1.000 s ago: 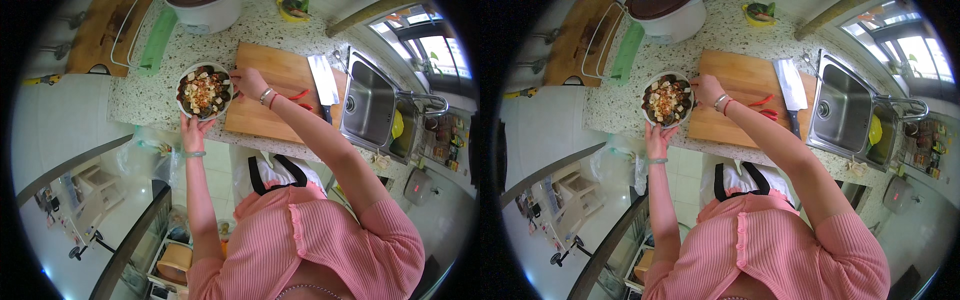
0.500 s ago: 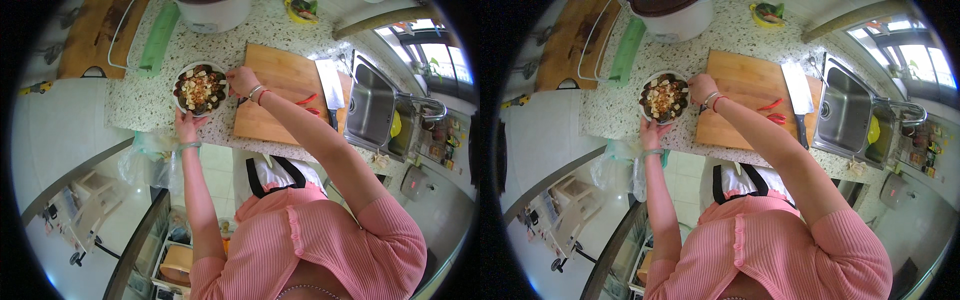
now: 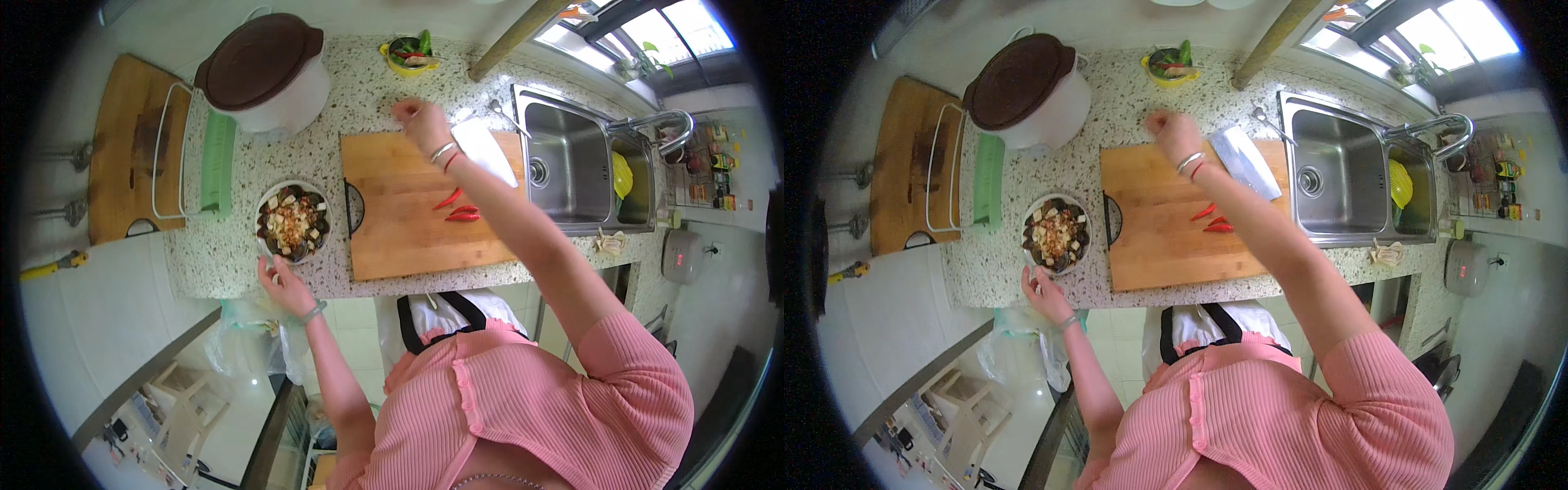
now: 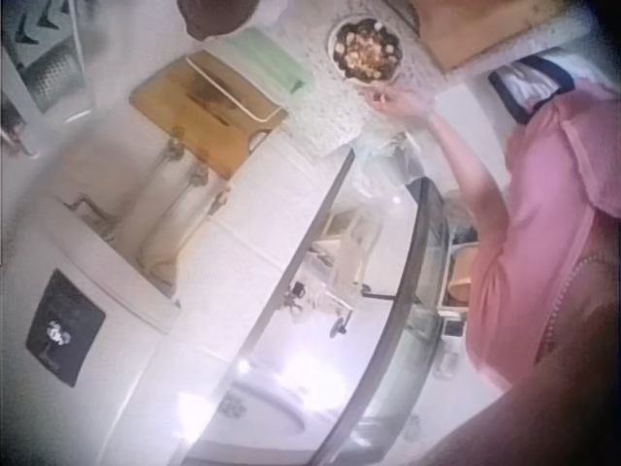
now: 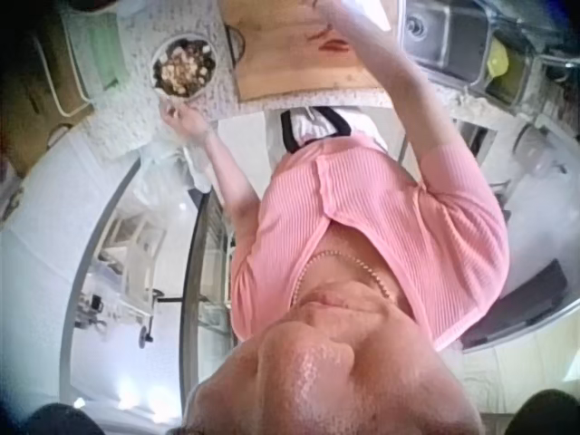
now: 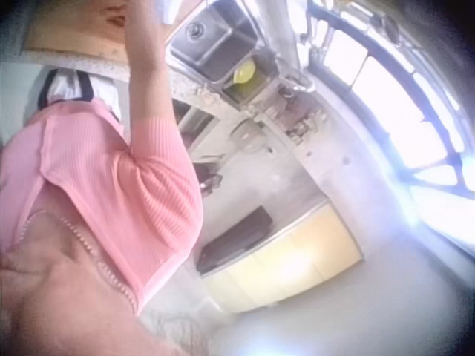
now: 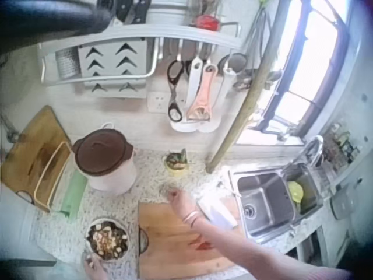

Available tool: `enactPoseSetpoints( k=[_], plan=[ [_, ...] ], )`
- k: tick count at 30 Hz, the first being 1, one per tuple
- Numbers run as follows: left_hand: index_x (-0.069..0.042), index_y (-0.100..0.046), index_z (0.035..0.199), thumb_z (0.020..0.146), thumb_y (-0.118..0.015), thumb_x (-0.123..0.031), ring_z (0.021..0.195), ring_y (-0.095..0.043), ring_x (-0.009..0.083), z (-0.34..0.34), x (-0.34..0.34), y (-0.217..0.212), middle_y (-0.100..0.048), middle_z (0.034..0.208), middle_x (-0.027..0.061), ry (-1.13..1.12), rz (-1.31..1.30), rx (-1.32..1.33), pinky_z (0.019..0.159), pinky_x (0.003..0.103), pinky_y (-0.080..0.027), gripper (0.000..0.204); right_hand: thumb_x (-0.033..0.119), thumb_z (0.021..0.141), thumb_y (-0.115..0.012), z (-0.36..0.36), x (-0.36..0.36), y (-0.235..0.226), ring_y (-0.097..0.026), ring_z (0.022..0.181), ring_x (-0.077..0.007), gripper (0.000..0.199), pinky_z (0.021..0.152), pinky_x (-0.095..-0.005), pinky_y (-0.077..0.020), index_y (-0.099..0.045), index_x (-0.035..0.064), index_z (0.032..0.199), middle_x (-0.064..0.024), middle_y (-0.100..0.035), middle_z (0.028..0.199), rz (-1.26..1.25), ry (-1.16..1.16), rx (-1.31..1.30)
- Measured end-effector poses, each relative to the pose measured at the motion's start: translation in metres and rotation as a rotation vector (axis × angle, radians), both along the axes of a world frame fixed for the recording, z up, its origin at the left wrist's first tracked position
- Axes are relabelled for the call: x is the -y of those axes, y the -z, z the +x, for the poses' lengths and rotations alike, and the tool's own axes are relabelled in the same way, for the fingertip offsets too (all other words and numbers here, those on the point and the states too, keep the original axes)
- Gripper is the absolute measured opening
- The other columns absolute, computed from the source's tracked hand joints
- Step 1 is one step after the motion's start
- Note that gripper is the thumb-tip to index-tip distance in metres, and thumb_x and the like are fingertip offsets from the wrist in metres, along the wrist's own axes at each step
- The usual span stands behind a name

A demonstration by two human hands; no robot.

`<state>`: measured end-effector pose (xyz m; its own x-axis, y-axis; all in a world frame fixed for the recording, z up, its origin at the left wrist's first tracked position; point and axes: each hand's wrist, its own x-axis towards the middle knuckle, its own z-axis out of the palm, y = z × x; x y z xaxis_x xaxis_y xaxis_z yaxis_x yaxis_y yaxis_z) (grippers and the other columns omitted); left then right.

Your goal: The person chops red chili peppers and garlic cloves on a wooden cutting board using a cleaver. They first dice the red peppers into small pieces, then peel and chop the garlic cloves, adding them to the pile of chopped ingredients.

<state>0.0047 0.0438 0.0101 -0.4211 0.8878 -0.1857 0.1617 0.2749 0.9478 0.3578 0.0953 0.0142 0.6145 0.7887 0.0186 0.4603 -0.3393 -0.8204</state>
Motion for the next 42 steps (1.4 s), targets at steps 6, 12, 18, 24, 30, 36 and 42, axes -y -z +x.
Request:
enactPoseSetpoints(
  k=[6, 12, 18, 24, 30, 36, 42],
  plan=[
    [-0.005, -0.062, 0.103, 0.094, -0.064, -0.019, 0.065, -0.046, 0.0035, 0.074, 0.004, -0.007, -0.057, 0.082, -0.0024, 0.29, 0.01, 0.19, 0.05, 0.018, -0.035, 0.017, 0.022, 0.084, -0.065, 0.101, -0.034, -0.015, -0.065, 0.093, -0.0303, 0.025, 0.077, -0.0436, -0.0525, -0.065, 0.0177, 0.109, -0.0088, -0.061, 0.107, -0.215, 0.027, 0.577],
    [-0.006, -0.063, 0.107, 0.096, -0.061, -0.018, 0.067, -0.051, 0.0028, 0.142, 0.001, -0.035, -0.065, 0.09, -0.0003, 0.558, -0.057, 0.389, 0.055, 0.017, -0.041, 0.017, 0.018, 0.089, -0.058, 0.128, -0.055, 0.005, -0.064, 0.094, -0.0311, 0.019, 0.077, -0.044, -0.0529, -0.063, 0.017, 0.107, -0.0085, -0.058, 0.11, -0.308, -0.026, 0.739],
    [-0.006, -0.064, 0.105, 0.098, -0.058, -0.02, 0.071, -0.055, 0.0037, 0.156, -0.002, -0.022, -0.067, 0.093, 0.0002, 0.719, -0.144, 0.352, 0.059, 0.018, -0.044, 0.017, 0.024, 0.09, -0.06, 0.127, -0.052, -0.007, -0.064, 0.091, -0.0301, 0.015, 0.073, -0.042, -0.0534, -0.064, 0.0141, 0.1, -0.0084, -0.059, 0.104, -0.104, -0.044, 0.711],
    [-0.004, -0.058, 0.121, 0.096, -0.06, -0.016, 0.077, -0.06, 0.0083, 0.186, -0.005, -0.04, -0.065, 0.106, 0.0051, 0.638, -0.073, 0.401, 0.063, 0.021, -0.052, 0.027, 0.019, 0.086, -0.069, 0.083, 0.022, -0.018, -0.064, 0.071, -0.0175, 0.015, 0.064, -0.0316, -0.0519, -0.069, 0.0056, 0.093, -0.0076, -0.07, 0.084, -0.026, -0.365, 0.047],
    [-0.002, -0.056, 0.122, 0.095, -0.06, -0.013, 0.076, -0.063, 0.0116, 0.189, 0.003, -0.005, -0.062, 0.104, 0.0074, 0.94, -0.25, 0.42, 0.063, 0.024, -0.056, 0.029, 0.018, 0.084, -0.071, 0.019, 0.126, -0.023, -0.067, 0.07, -0.0224, 0.026, 0.066, -0.0333, -0.053, -0.069, -0.0007, 0.102, -0.0154, -0.071, 0.083, -0.307, -0.36, -0.407],
    [-0.004, -0.059, 0.118, 0.094, -0.062, -0.016, 0.069, -0.058, 0.0066, 0.181, 0.029, 0.02, -0.063, 0.099, 0.0046, 0.845, -0.242, 0.25, 0.053, 0.02, -0.05, 0.027, 0.02, 0.082, -0.071, 0.041, 0.223, -0.021, -0.063, 0.08, -0.0315, 0.02, 0.07, -0.0394, -0.0517, -0.064, 0.0036, 0.091, -0.0135, -0.065, 0.09, -0.207, -0.029, 0.109],
    [-0.009, -0.064, 0.112, 0.084, -0.071, -0.016, 0.103, -0.056, 0.0265, 0.186, 0.045, 0.007, -0.059, 0.117, 0.0095, 0.803, 0.41, -0.655, 0.089, 0.039, -0.046, 0.03, 0.03, 0.078, -0.076, 0.043, 0.3, -0.006, -0.06, 0.086, -0.033, 0.036, 0.073, -0.0408, -0.0503, -0.057, 0.005, 0.094, -0.0128, -0.06, 0.092, -0.344, 0.022, 0.268]
  ],
)
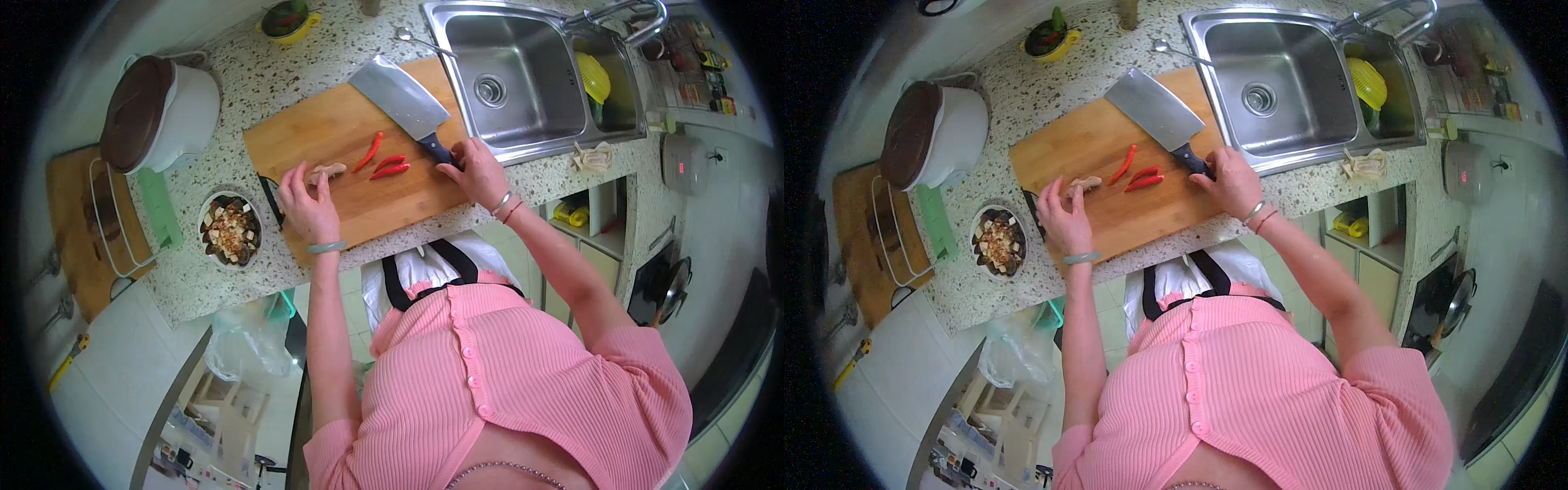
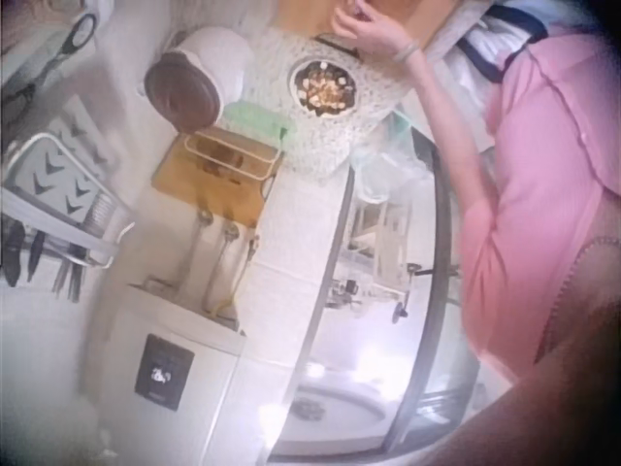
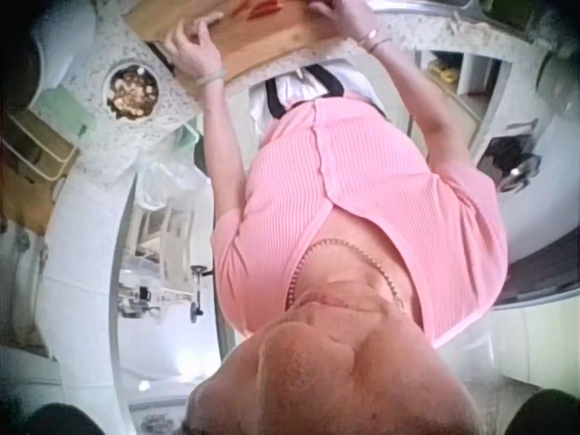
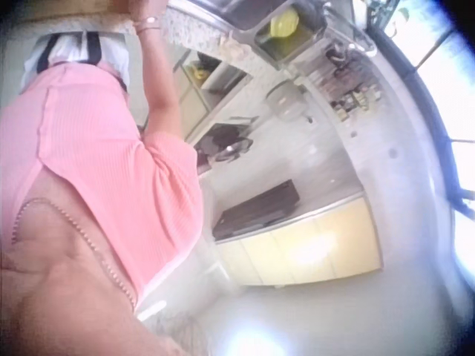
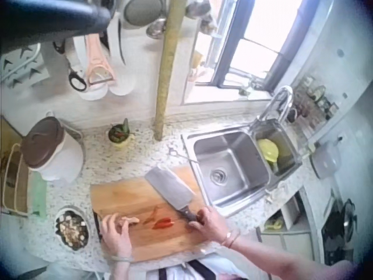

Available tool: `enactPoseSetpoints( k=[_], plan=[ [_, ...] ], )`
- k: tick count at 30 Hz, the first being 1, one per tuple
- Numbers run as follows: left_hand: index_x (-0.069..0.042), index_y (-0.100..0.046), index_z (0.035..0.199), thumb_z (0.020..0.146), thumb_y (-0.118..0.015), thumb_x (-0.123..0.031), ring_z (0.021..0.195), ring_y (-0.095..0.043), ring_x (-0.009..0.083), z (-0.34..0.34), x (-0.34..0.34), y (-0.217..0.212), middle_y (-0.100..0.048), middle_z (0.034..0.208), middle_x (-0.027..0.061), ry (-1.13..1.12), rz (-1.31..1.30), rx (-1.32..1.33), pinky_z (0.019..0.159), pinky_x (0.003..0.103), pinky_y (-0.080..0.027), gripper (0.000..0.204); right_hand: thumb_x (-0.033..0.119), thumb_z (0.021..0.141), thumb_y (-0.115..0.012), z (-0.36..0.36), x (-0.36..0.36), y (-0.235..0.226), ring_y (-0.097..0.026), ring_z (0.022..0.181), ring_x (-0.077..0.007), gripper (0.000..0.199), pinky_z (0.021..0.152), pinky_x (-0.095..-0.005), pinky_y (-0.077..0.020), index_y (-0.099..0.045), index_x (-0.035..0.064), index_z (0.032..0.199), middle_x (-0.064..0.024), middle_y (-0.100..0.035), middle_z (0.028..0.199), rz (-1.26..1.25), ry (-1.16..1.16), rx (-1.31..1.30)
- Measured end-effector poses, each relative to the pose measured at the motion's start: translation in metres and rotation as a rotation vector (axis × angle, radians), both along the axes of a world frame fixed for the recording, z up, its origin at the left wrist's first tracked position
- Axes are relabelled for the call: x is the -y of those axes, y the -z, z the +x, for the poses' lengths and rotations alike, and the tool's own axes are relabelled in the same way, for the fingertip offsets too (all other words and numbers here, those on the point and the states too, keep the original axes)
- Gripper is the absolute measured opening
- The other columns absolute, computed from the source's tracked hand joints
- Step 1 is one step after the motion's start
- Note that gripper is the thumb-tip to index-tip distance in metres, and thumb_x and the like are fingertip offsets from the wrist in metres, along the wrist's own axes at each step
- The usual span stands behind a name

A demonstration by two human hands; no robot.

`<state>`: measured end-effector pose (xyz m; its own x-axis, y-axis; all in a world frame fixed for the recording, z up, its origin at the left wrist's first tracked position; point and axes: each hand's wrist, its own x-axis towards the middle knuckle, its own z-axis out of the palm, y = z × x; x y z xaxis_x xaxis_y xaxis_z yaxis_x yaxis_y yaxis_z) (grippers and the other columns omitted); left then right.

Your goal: The person chops red chili peppers and garlic cloves on a wooden cutting board using a cleaver. They first dice the red peppers into small pieces, then peel and chop the garlic cloves, adding them to the pile of chopped ingredients.

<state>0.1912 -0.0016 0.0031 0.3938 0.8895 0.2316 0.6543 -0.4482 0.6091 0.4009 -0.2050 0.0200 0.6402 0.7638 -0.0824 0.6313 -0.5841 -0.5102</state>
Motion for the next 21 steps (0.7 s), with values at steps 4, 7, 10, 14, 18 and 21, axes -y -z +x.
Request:
enactPoseSetpoints(
  k=[4, 7, 10, 14, 18, 21],
  plan=[
    [-0.009, -0.06, 0.12, 0.078, -0.076, -0.022, 0.115, -0.051, 0.0295, 0.019, 0.016, -0.004, -0.053, 0.13, 0.0069, 0.473, 0.093, -0.097, 0.1, 0.04, -0.041, 0.047, 0.029, 0.075, -0.078, -0.005, -0.006, 0.004, -0.06, 0.087, -0.034, 0.042, 0.074, -0.042, -0.0501, -0.053, 0.0031, 0.097, -0.0156, -0.06, 0.09, -0.046, -0.01, 0.035],
    [-0.01, -0.055, 0.129, 0.075, -0.079, -0.025, 0.121, -0.048, 0.031, 0.042, 0.04, -0.003, -0.055, 0.129, 0.0094, 0.548, -0.003, -0.12, 0.101, 0.04, -0.041, 0.062, 0.02, 0.077, -0.072, -0.004, -0.012, 0.009, -0.06, 0.087, -0.0387, 0.034, 0.075, -0.0459, -0.0499, -0.052, 0.0013, 0.097, -0.0211, -0.06, 0.091, -0.031, 0.049, -0.028],
    [-0.012, -0.053, 0.133, 0.073, -0.079, -0.026, 0.113, -0.051, 0.0309, 0.056, 0.05, 0.002, -0.057, 0.121, 0.0091, 0.47, -0.005, -0.191, 0.096, 0.042, -0.042, 0.067, 0.014, 0.077, -0.065, 0.0, -0.011, -0.006, -0.061, 0.083, -0.0442, 0.028, 0.076, -0.0503, -0.049, -0.051, -0.0005, 0.097, -0.0258, -0.061, 0.092, 0.022, 0.171, -0.125],
    [-0.012, -0.059, 0.125, 0.075, -0.078, -0.023, 0.105, -0.053, 0.0304, 0.059, 0.06, 0.019, -0.057, 0.112, 0.0087, 0.49, -0.017, -0.159, 0.091, 0.043, -0.044, 0.055, 0.015, 0.079, -0.066, 0.006, 0.019, -0.018, -0.061, 0.068, -0.038, 0.026, 0.064, -0.0432, -0.0481, -0.052, 0.0017, 0.096, -0.0192, -0.061, 0.073, 0.106, 0.255, -0.26],
    [-0.011, -0.062, 0.118, 0.077, -0.076, -0.021, 0.102, -0.053, 0.0301, 0.061, 0.087, 0.022, -0.058, 0.11, 0.0094, 0.512, -0.056, -0.068, 0.09, 0.043, -0.044, 0.045, 0.021, 0.089, -0.066, 0.008, 0.062, -0.04, -0.054, 0.058, -0.0196, 0.027, 0.058, -0.0324, -0.0441, -0.053, 0.0025, 0.104, -0.0157, -0.06, 0.071, 0.25, 0.304, -0.514],
    [-0.011, -0.062, 0.119, 0.077, -0.076, -0.021, 0.105, -0.053, 0.0302, 0.064, 0.106, 0.022, -0.058, 0.111, 0.0095, 0.493, -0.085, -0.041, 0.091, 0.042, -0.044, 0.046, 0.019, 0.092, -0.063, 0.014, 0.066, -0.046, -0.054, 0.058, -0.0178, 0.028, 0.058, -0.0317, -0.0443, -0.056, 0.0041, 0.115, -0.0122, -0.06, 0.068, 0.237, 0.285, -0.487]
  ],
)
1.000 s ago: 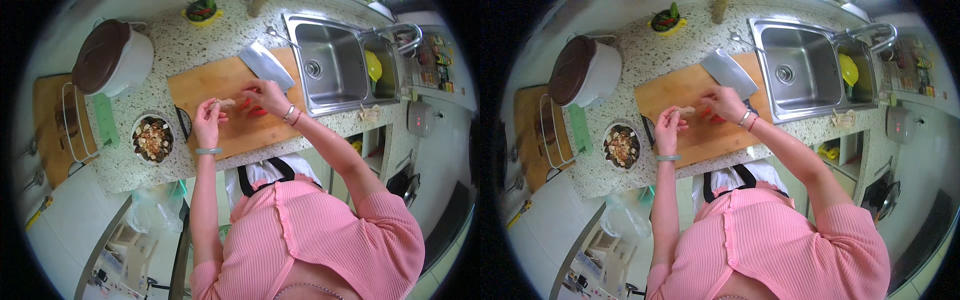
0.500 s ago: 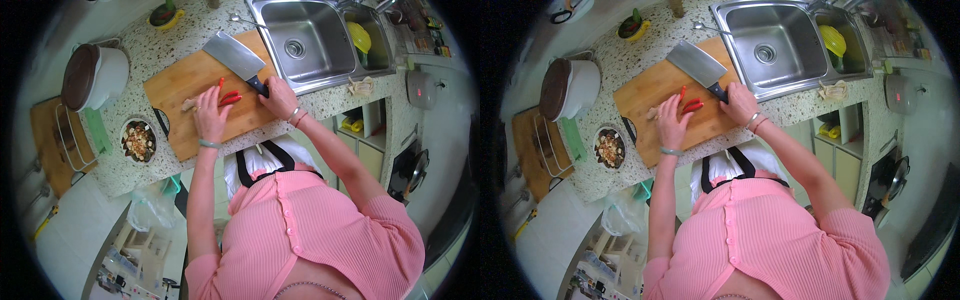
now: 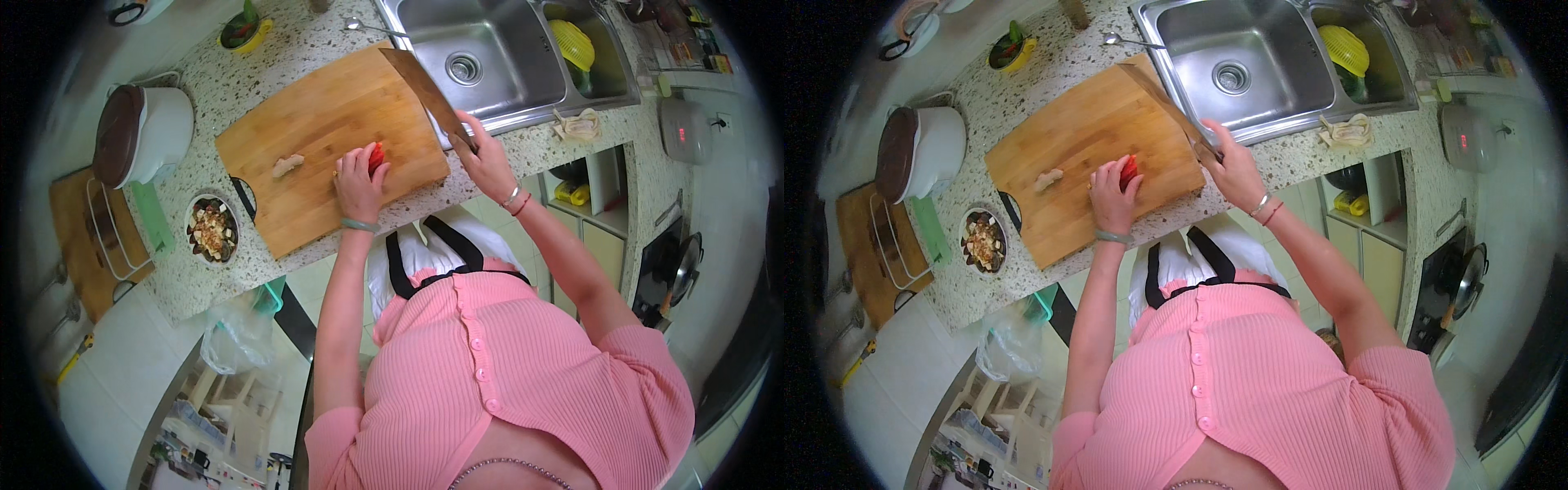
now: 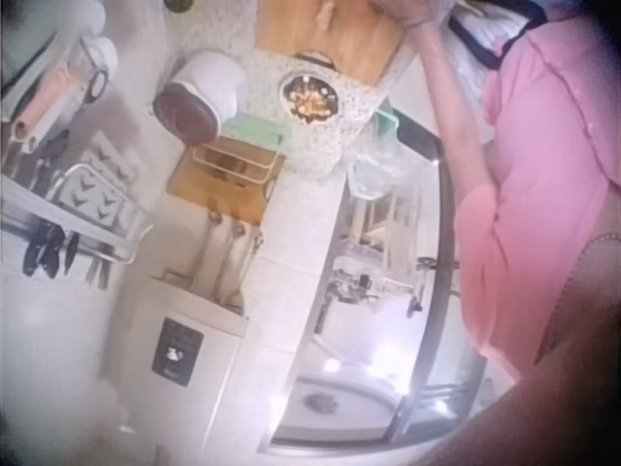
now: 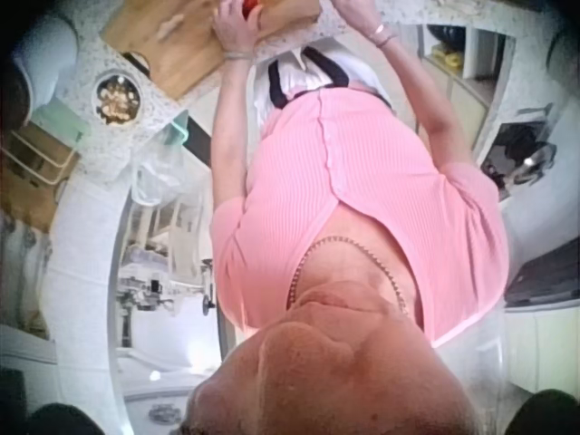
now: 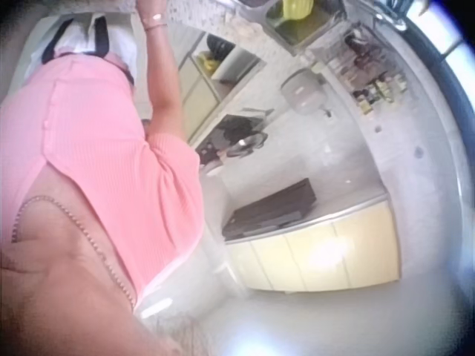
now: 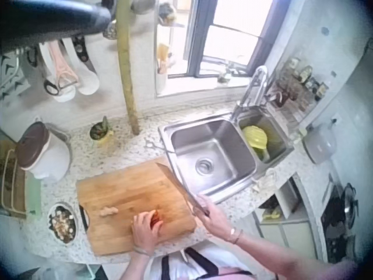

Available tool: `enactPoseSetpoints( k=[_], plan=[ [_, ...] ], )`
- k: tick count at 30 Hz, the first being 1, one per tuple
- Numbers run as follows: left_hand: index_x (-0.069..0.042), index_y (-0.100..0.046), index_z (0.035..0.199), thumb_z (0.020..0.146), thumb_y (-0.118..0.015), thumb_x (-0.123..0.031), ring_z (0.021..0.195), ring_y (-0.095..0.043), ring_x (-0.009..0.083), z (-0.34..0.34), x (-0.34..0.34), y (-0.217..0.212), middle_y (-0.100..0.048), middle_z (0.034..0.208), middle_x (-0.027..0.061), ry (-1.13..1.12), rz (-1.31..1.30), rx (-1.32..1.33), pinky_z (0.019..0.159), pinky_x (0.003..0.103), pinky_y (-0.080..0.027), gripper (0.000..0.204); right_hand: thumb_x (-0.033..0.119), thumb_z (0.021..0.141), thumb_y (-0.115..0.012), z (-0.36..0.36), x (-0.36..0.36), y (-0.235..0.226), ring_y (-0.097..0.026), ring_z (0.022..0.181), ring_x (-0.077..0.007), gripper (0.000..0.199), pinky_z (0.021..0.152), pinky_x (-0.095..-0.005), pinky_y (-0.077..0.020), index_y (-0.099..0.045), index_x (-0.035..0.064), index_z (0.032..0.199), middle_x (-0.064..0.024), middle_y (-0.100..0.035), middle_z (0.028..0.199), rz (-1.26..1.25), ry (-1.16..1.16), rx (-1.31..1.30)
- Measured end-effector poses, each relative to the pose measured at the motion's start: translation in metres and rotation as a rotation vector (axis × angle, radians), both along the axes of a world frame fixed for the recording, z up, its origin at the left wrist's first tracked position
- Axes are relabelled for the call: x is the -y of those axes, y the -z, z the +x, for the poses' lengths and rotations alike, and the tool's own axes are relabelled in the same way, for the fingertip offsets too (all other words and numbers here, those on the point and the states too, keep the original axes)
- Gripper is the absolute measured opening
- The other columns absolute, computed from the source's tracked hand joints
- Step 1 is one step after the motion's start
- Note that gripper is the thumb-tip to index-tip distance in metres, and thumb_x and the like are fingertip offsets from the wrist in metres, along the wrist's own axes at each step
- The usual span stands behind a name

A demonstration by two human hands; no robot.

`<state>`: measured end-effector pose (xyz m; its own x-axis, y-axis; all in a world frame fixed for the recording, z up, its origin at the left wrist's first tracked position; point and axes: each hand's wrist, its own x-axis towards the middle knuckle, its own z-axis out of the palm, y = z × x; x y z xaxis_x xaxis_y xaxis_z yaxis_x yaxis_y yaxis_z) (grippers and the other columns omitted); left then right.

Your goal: The person chops red chili peppers and garlic cloves on a wooden cutting board using a cleaver. They first dice the red peppers into small pieces, then peel and chop the garlic cloves, adding them to the pile of chopped ingredients.

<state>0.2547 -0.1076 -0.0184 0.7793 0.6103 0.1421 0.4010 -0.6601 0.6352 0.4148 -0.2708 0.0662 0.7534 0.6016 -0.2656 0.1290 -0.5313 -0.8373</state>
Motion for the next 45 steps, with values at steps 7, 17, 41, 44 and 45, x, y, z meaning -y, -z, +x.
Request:
enactPoseSetpoints(
  k=[7, 17, 41, 44, 45],
  plan=[
    [-0.013, -0.06, 0.124, 0.078, -0.075, -0.021, 0.113, -0.051, 0.0289, -0.009, 0.011, 0.001, -0.058, 0.118, 0.0069, -0.07, 0.027, 0.077, 0.097, 0.043, -0.04, 0.049, 0.031, 0.099, -0.052, -0.003, 0.008, 0.02, -0.057, 0.049, -0.0107, 0.035, 0.049, -0.0281, -0.0459, -0.064, -0.0006, 0.09, -0.0057, -0.06, 0.059, -0.016, -0.091, -0.228],
    [-0.009, -0.061, 0.12, 0.076, -0.076, -0.014, 0.11, -0.053, 0.0307, -0.014, 0.009, 0.004, -0.061, 0.115, 0.0101, -0.085, 0.024, 0.107, 0.097, 0.042, -0.042, 0.047, 0.018, 0.09, -0.058, -0.019, 0.0, 0.03, -0.061, 0.07, -0.0431, 0.021, 0.065, -0.05, -0.0501, -0.064, -0.0022, 0.086, -0.0254, -0.062, 0.071, -0.178, -0.364, 0.137],
    [-0.008, -0.064, 0.11, 0.079, -0.074, -0.012, 0.106, -0.056, 0.029, 0.003, 0.026, 0.008, -0.064, 0.111, 0.0089, -0.14, 0.035, 0.253, 0.091, 0.04, -0.045, 0.033, 0.022, 0.092, -0.058, -0.019, 0.027, 0.022, -0.059, 0.067, -0.0431, 0.023, 0.061, -0.0498, -0.0473, -0.065, 0.0005, 0.087, -0.0249, -0.059, 0.07, -0.195, -0.37, 0.118],
    [-0.008, -0.065, 0.107, 0.08, -0.073, -0.012, 0.105, -0.057, 0.0289, -0.003, 0.023, 0.014, -0.065, 0.109, 0.0087, -0.149, 0.031, 0.265, 0.091, 0.039, -0.045, 0.028, 0.022, 0.092, -0.059, -0.028, 0.028, 0.029, -0.06, 0.067, -0.0432, 0.023, 0.061, -0.0495, -0.0478, -0.066, 0.0009, 0.089, -0.0249, -0.06, 0.071, -0.166, -0.366, 0.092],
    [-0.008, -0.066, 0.106, 0.08, -0.073, -0.011, 0.104, -0.057, 0.0289, -0.004, 0.022, 0.015, -0.065, 0.107, 0.0086, -0.146, 0.028, 0.267, 0.091, 0.039, -0.045, 0.027, 0.022, 0.092, -0.059, -0.03, 0.025, 0.026, -0.06, 0.068, -0.0432, 0.023, 0.062, -0.0495, -0.048, -0.066, 0.0008, 0.089, -0.0249, -0.06, 0.071, -0.172, -0.381, 0.103]
  ],
)
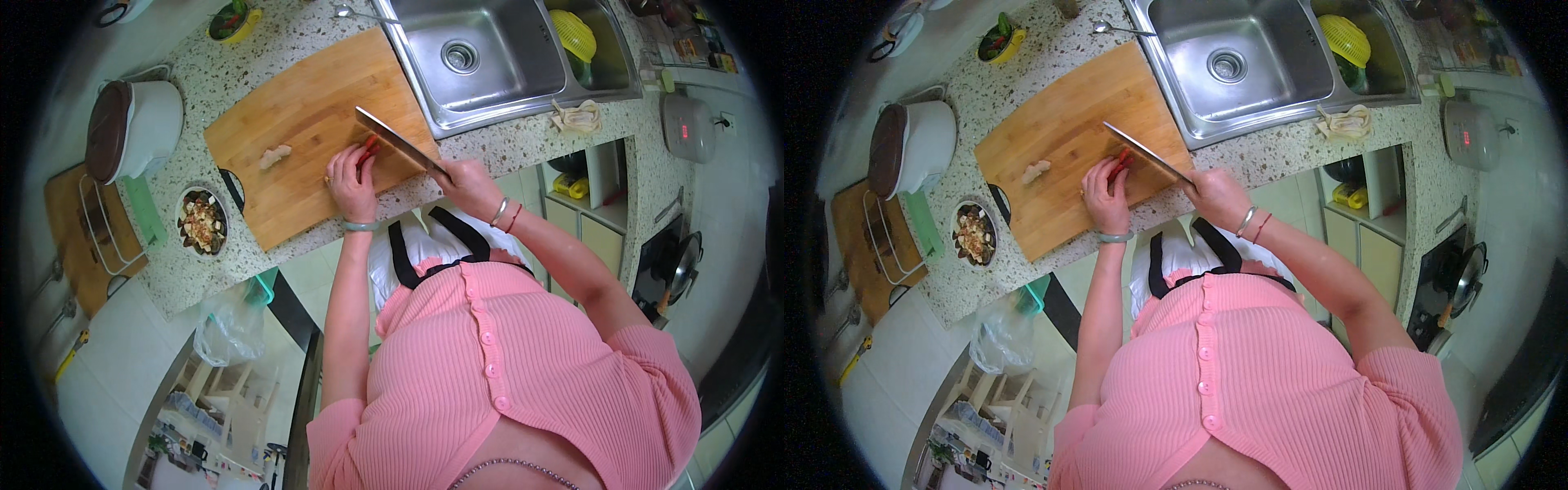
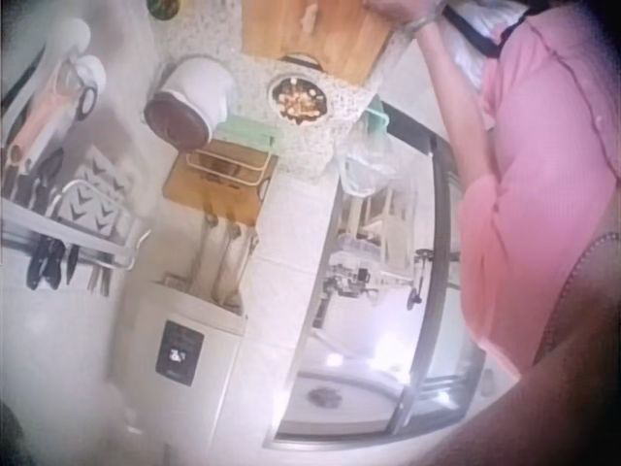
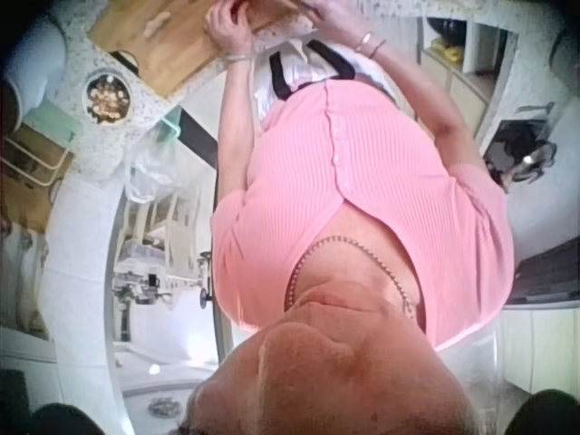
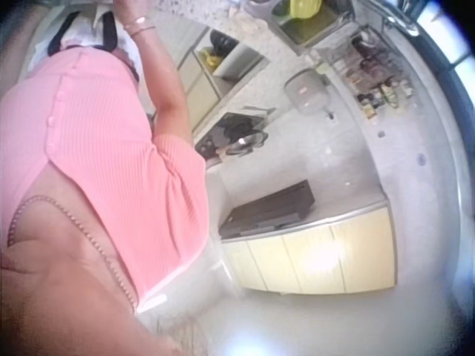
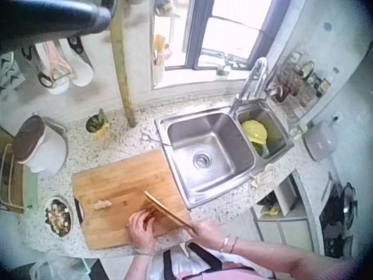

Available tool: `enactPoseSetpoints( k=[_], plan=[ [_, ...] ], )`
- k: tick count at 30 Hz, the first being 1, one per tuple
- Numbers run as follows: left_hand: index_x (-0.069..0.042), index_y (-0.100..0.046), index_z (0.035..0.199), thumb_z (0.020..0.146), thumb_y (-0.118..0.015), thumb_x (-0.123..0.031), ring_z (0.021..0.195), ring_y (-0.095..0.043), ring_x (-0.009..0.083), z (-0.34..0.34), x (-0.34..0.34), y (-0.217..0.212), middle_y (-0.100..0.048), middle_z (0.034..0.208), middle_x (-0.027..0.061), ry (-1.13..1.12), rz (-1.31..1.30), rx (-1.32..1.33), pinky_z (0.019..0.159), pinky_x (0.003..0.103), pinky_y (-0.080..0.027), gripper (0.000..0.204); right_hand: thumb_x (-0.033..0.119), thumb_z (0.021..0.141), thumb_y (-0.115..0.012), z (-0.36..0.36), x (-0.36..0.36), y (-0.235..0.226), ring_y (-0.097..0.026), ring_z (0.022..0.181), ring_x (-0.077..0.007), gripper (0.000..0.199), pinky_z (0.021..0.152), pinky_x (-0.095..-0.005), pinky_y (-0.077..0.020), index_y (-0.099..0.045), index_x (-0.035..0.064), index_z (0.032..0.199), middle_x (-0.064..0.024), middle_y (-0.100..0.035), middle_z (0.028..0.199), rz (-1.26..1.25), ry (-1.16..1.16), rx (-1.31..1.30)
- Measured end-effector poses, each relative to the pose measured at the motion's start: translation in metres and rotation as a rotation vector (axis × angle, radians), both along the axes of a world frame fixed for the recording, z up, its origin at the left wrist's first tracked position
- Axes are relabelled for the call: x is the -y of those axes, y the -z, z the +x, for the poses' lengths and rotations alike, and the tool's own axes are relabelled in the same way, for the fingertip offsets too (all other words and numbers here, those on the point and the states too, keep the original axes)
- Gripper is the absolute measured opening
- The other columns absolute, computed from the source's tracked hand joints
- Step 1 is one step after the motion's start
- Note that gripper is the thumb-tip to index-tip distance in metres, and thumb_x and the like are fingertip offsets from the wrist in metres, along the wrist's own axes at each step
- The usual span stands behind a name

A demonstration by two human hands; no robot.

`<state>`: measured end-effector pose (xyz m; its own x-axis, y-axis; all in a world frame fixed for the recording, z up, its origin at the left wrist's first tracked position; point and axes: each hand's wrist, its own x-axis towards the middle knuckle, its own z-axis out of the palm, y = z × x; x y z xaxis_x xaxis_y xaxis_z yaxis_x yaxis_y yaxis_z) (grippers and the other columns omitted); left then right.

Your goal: The person chops red chili peppers and garlic cloves on a wooden cutting board using a cleaver. They first dice the red peppers into small pieces, then peel and chop the garlic cloves, adding them to the pile of chopped ingredients.

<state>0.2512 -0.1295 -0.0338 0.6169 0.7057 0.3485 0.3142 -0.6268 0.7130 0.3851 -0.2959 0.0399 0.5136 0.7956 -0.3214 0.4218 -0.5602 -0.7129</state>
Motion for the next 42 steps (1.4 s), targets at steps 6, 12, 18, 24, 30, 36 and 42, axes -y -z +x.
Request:
enactPoseSetpoints(
  k=[6, 12, 18, 24, 30, 36, 42],
  plan=[
    [-0.008, -0.067, 0.1, 0.08, -0.072, -0.01, 0.1, -0.058, 0.0294, 0.01, 0.003, -0.002, -0.065, 0.104, 0.0087, 0.003, -0.031, -0.001, 0.09, 0.039, -0.045, 0.021, 0.022, 0.092, -0.058, -0.001, -0.004, 0.001, -0.06, 0.07, -0.0436, 0.024, 0.063, -0.0495, -0.0485, -0.066, -0.0002, 0.089, -0.0254, -0.06, 0.072, 0.0, -0.035, 0.021],
    [-0.01, -0.066, 0.107, 0.077, -0.075, -0.013, 0.105, -0.056, 0.0296, 0.01, 0.004, 0.001, -0.064, 0.109, 0.0088, -0.023, -0.061, -0.004, 0.092, 0.04, -0.044, 0.031, 0.021, 0.092, -0.057, 0.005, -0.007, -0.008, -0.06, 0.07, -0.0434, 0.023, 0.064, -0.0496, -0.0483, -0.065, -0.0004, 0.087, -0.0255, -0.061, 0.072, -0.029, -0.021, -0.016],
    [-0.01, -0.064, 0.11, 0.077, -0.076, -0.015, 0.108, -0.055, 0.0293, -0.002, -0.002, -0.005, -0.064, 0.111, 0.0071, 0.02, -0.001, -0.057, 0.095, 0.041, -0.042, 0.036, 0.02, 0.093, -0.056, 0.008, -0.007, -0.016, -0.06, 0.07, -0.0432, 0.023, 0.064, -0.0491, -0.048, -0.064, -0.0011, 0.088, -0.0257, -0.059, 0.072, -0.047, 0.001, -0.083],
    [-0.007, -0.067, 0.103, 0.079, -0.073, -0.01, 0.106, -0.056, 0.0285, 0.0, -0.007, -0.003, -0.065, 0.108, 0.0088, 0.015, -0.021, -0.061, 0.094, 0.039, -0.042, 0.025, 0.02, 0.092, -0.057, 0.008, -0.008, -0.01, -0.06, 0.069, -0.0428, 0.023, 0.063, -0.0487, -0.0478, -0.064, -0.0015, 0.089, -0.0254, -0.059, 0.072, -0.033, -0.003, -0.034],
    [-0.01, -0.068, 0.101, 0.079, -0.073, -0.013, 0.104, -0.056, 0.0279, 0.004, -0.007, 0.001, -0.064, 0.107, 0.0065, 0.002, 0.019, -0.046, 0.091, 0.04, -0.044, 0.022, 0.021, 0.092, -0.058, 0.008, -0.01, -0.011, -0.06, 0.068, -0.043, 0.024, 0.062, -0.0495, -0.0476, -0.065, -0.001, 0.087, -0.0254, -0.06, 0.072, -0.012, -0.008, -0.015],
    [-0.009, -0.068, 0.102, 0.079, -0.074, -0.014, 0.103, -0.056, 0.0294, 0.014, -0.002, -0.005, -0.064, 0.107, 0.0097, -0.028, 0.012, -0.077, 0.092, 0.04, -0.044, 0.024, 0.021, 0.092, -0.058, 0.004, -0.009, -0.003, -0.06, 0.068, -0.0431, 0.024, 0.062, -0.05, -0.0478, -0.065, -0.0005, 0.086, -0.0251, -0.06, 0.071, -0.01, -0.02, 0.006],
    [-0.008, -0.066, 0.102, 0.077, -0.076, -0.012, 0.102, -0.056, 0.0293, 0.011, -0.002, -0.004, -0.064, 0.106, 0.0095, -0.029, -0.024, 0.001, 0.09, 0.04, -0.044, 0.028, 0.021, 0.092, -0.058, 0.006, -0.006, -0.01, -0.059, 0.067, -0.0428, 0.023, 0.061, -0.0485, -0.0473, -0.064, -0.0006, 0.088, -0.0243, -0.06, 0.07, 0.004, 0.003, -0.053]
  ],
)
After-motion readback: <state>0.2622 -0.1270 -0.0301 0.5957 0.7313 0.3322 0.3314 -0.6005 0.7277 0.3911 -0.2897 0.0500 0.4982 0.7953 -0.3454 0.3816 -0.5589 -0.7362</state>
